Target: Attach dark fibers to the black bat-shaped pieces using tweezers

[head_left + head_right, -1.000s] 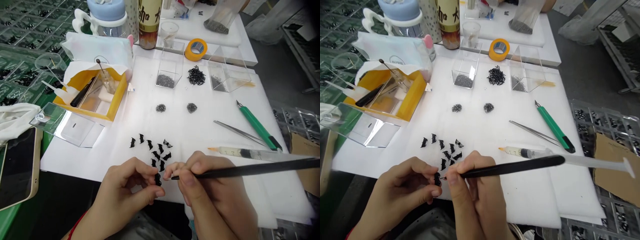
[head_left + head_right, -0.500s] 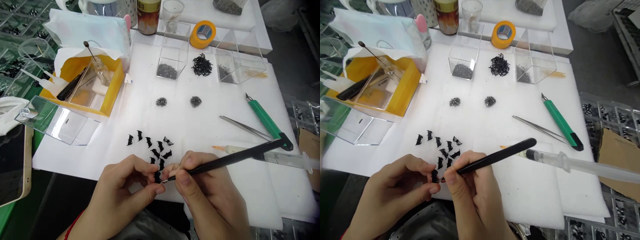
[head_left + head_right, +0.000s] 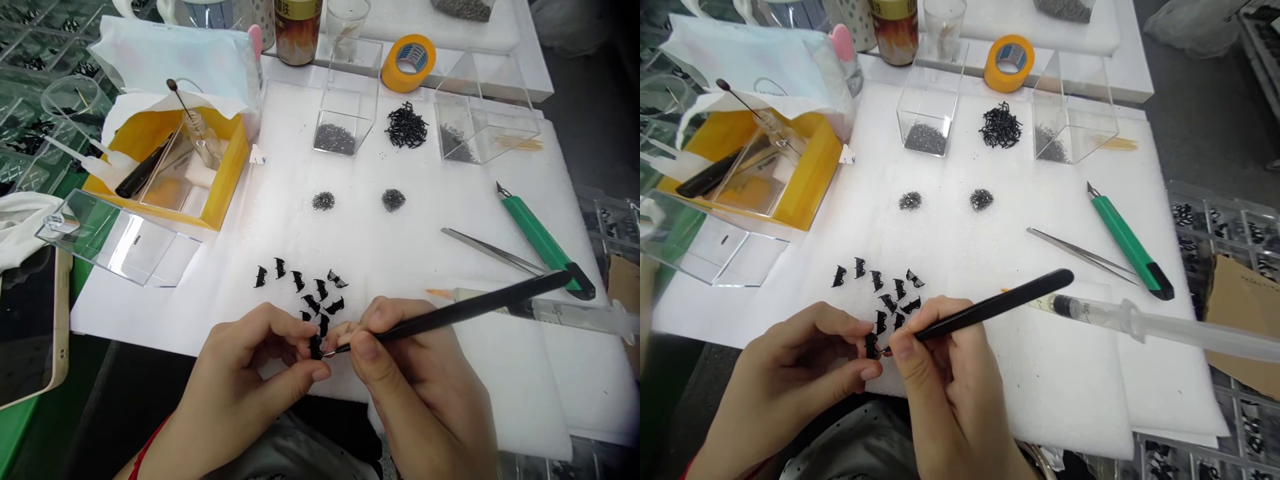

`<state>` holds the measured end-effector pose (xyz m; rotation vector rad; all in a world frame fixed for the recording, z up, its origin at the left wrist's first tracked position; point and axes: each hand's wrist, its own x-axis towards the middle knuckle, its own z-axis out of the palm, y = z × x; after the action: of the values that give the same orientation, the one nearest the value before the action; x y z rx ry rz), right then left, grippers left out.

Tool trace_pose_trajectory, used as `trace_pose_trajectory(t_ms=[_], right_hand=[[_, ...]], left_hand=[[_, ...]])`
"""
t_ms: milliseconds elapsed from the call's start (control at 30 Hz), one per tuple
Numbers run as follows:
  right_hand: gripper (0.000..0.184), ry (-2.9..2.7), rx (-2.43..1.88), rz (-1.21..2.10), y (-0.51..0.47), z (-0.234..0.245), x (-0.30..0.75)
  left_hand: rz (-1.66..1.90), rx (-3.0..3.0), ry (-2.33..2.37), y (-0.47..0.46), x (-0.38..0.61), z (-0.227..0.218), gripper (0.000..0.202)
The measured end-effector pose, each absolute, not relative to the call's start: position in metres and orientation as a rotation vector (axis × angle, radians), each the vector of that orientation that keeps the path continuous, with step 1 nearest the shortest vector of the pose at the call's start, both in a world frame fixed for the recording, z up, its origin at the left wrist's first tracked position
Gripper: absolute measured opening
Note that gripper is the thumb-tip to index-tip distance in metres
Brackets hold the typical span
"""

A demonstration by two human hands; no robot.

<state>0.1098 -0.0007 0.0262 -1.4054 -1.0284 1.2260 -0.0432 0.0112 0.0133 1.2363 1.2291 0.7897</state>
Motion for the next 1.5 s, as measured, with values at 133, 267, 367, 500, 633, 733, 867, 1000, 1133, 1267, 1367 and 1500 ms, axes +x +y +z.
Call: trace_pose_trajectory(t_ms=[133, 267, 367, 500, 633, 733, 867, 1000, 1133, 1267, 1367, 1500], right_hand=[[0.008, -1.064, -1.386, 1.231, -0.0014, 0.0249, 0.111], [0.01, -1.061, -1.375, 1.241, -0.0019, 0.0246, 0.11], [0.011, -1.074, -1.352, 1.222, -0.0014, 0.0245, 0.1088], [0.011, -1.064, -1.328, 1.209, -0.0006, 0.0247, 0.1088], [0.01, -0.982, -1.325, 1.277, -0.0015, 0.025, 0.1101], [0.011, -0.97, -1.347, 1.288, -0.0019, 0.0246, 0.1114], [0.01, -1.01, -1.339, 1.275, -0.0005, 0.0243, 0.1122], [0.009, -1.04, -1.333, 1.28, 0.0004, 0.0246, 0.1124], [0.008, -1.028, -1.365, 1.32, -0.0006, 0.0241, 0.1137], [0.008, -1.067, -1.351, 1.341, -0.001, 0.0234, 0.1156], [0.007, -1.08, -1.341, 1.344, -0.0015, 0.0232, 0.1163], [0.008, -1.069, -1.342, 1.371, -0.0023, 0.0236, 0.1176]], left_hand=[[0.775, 1.221, 1.221, 0.0119, -0.0424, 0.0131, 0.024], [0.786, 1.185, 1.228, 0.0112, -0.0426, 0.0129, 0.022], [0.784, 1.164, 1.22, 0.0102, -0.0426, 0.0125, 0.021], [0.788, 1.129, 1.233, 0.0101, -0.0413, 0.0127, 0.02], [0.796, 1.119, 1.227, 0.0105, -0.0407, 0.0139, 0.021], [0.789, 1.11, 1.238, 0.0103, -0.041, 0.0144, 0.021], [0.78, 1.132, 1.24, 0.0095, -0.0419, 0.0142, 0.022], [0.779, 1.162, 1.236, 0.0088, -0.0422, 0.0143, 0.023], [0.791, 1.175, 1.245, 0.0085, -0.0421, 0.0141, 0.025], [0.785, 1.198, 1.238, 0.0083, -0.0428, 0.0136, 0.026], [0.781, 1.211, 1.238, 0.0085, -0.0432, 0.0137, 0.026], [0.776, 1.222, 1.24, 0.0089, -0.0432, 0.0138, 0.026]])
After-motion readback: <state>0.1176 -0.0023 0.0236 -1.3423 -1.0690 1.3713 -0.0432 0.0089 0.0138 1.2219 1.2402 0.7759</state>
